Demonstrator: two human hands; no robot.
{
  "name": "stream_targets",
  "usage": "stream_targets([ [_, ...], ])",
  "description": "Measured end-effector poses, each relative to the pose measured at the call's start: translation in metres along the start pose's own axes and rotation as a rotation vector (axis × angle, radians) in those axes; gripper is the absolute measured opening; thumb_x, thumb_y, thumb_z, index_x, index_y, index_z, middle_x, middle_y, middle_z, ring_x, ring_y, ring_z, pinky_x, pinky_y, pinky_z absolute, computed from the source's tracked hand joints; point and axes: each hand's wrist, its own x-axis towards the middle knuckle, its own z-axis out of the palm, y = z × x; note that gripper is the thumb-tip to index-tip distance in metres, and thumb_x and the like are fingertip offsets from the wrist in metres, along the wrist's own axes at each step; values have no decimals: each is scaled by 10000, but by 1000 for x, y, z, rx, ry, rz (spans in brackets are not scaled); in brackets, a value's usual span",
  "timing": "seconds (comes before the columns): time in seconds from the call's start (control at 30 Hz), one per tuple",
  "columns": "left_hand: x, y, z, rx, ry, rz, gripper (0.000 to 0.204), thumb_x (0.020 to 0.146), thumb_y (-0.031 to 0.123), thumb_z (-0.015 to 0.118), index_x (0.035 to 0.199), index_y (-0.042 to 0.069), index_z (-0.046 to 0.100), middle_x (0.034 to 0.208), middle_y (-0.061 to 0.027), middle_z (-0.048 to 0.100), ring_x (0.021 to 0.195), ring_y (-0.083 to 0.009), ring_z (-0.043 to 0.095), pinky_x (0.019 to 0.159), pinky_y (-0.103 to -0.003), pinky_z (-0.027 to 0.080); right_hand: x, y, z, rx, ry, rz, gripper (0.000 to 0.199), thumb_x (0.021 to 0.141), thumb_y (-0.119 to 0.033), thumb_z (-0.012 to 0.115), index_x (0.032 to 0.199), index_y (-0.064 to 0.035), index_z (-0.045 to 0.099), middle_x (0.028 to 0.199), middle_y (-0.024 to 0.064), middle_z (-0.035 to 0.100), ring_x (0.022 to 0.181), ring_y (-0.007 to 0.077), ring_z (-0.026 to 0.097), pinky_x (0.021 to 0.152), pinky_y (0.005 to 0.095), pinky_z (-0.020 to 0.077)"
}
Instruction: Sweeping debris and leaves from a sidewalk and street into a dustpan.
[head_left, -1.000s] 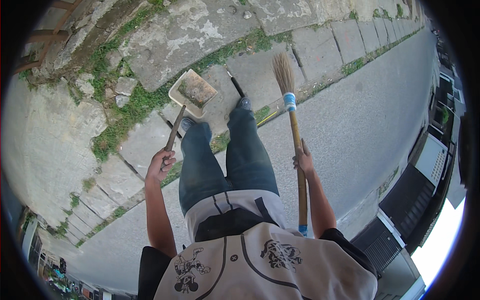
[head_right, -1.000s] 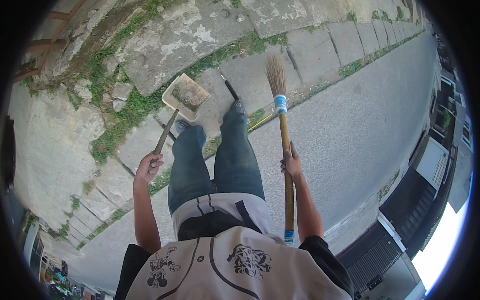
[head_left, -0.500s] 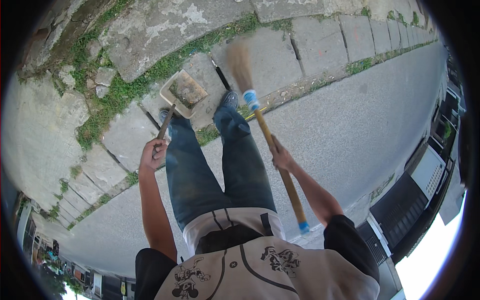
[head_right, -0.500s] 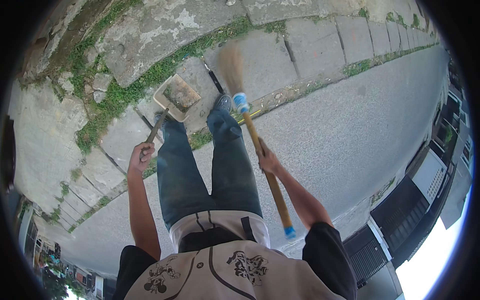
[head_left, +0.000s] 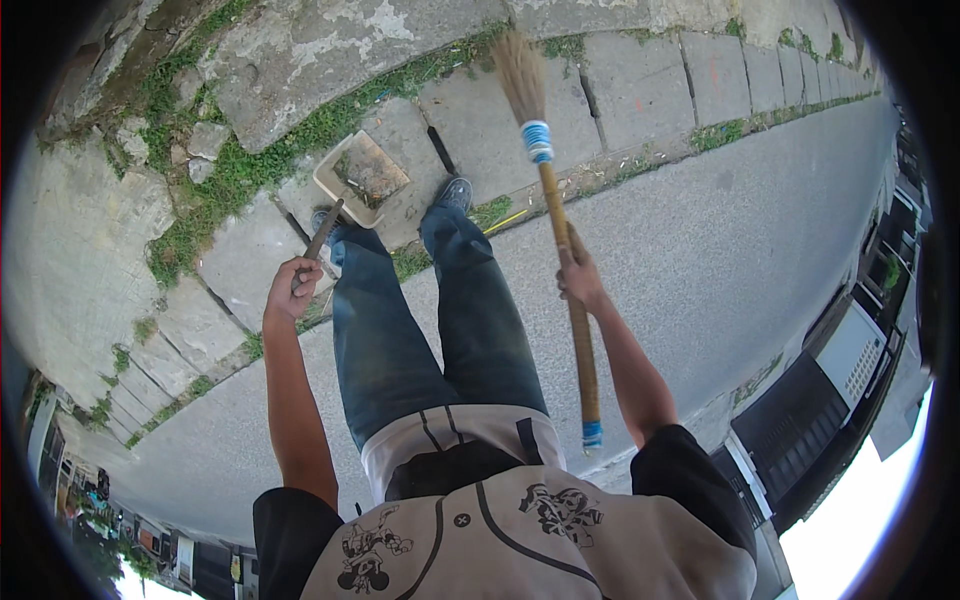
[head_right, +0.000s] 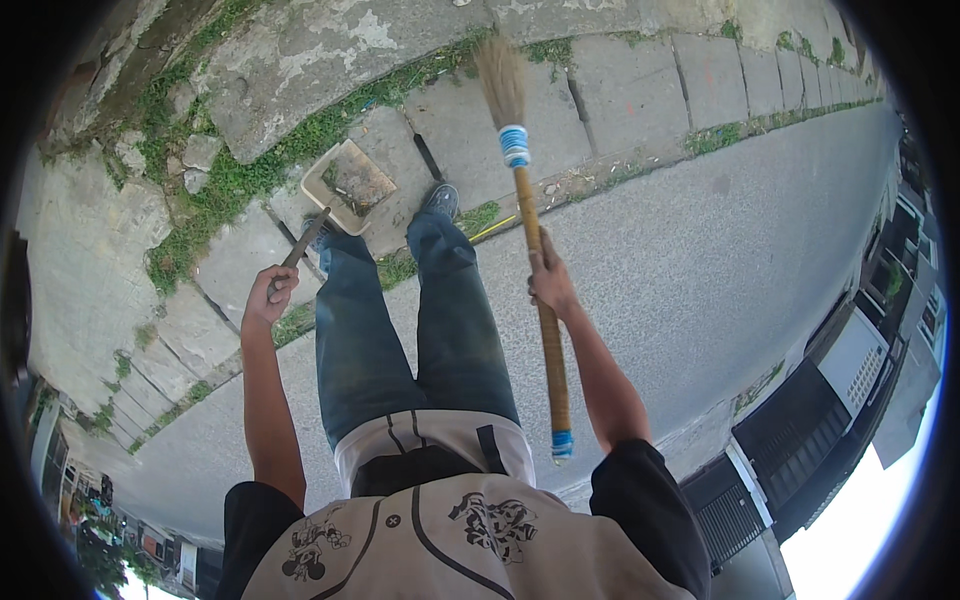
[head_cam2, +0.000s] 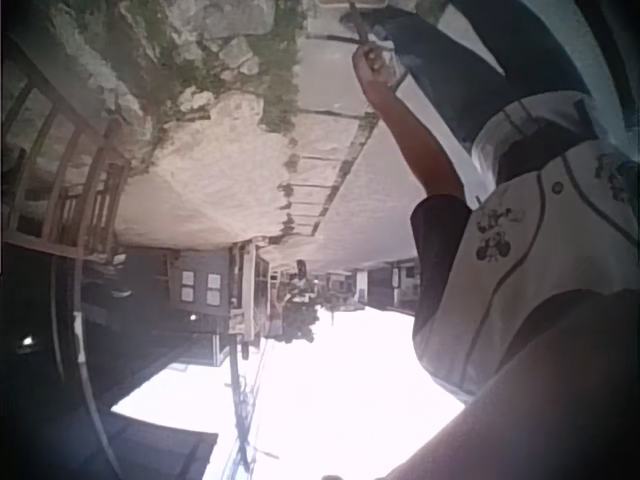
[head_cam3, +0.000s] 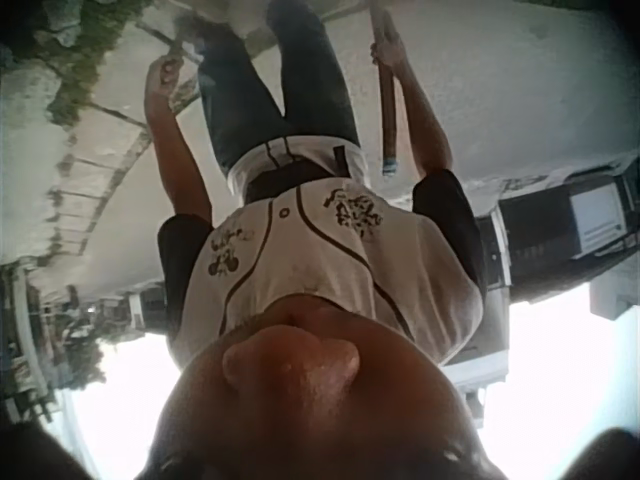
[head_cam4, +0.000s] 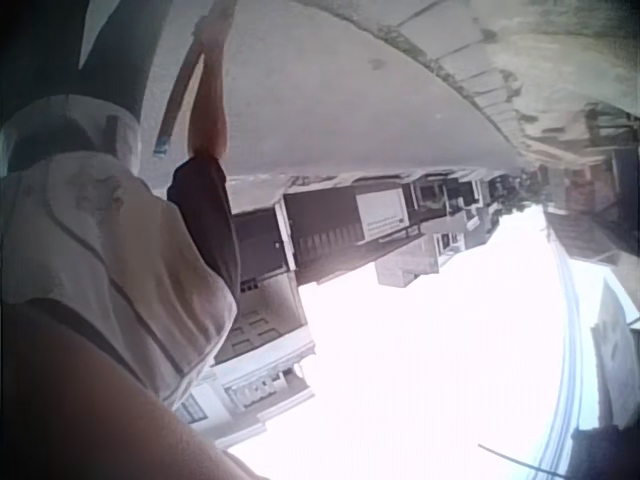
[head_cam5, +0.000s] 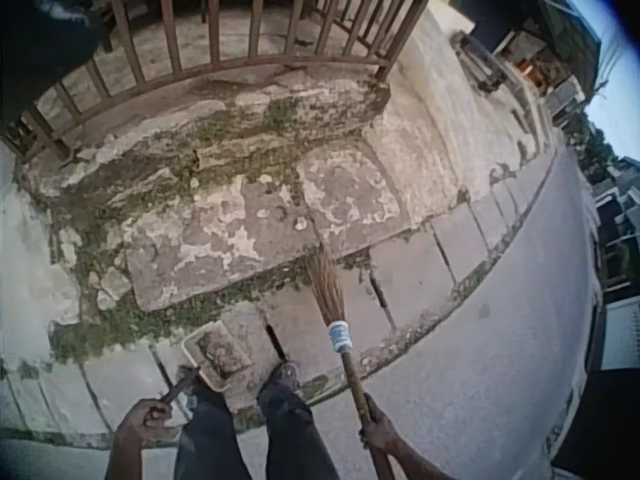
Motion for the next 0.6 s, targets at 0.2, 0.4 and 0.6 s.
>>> stream_targets([
  [0.2, -4, 10, -12, -117, 21, 14, 108, 872, 21, 442, 913, -79, 439, 656, -18, 391, 433, -41, 327, 303, -156, 263, -71, 12, 46, -229, -536, 164, 577, 964, -291, 413, 1491, -174, 211, 625, 61, 504, 488, 148, 535, 452, 312, 493],
  [0.4, -5, 8, -6, -208, 79, 30, 122, 862, -3, 443, 935, -98, 422, 689, -39, 406, 463, -47, 346, 305, -162, 275, -142, -29, 28, -272, -563, 184, 562, 970, -274, 422, 1490, -188, 229, 627, 51, 489, 495, 136, 528, 466, 310, 489],
  [0.6, -25, -13, -26, -242, 84, 60, 130, 873, 1, 439, 932, -115, 443, 696, -43, 407, 476, -46, 350, 304, -160, 269, -88, -70, 10, -346, -117, -11, 537, 971, -266, 432, 1477, -180, 271, 648, 64, 512, 498, 140, 514, 473, 319, 491],
])
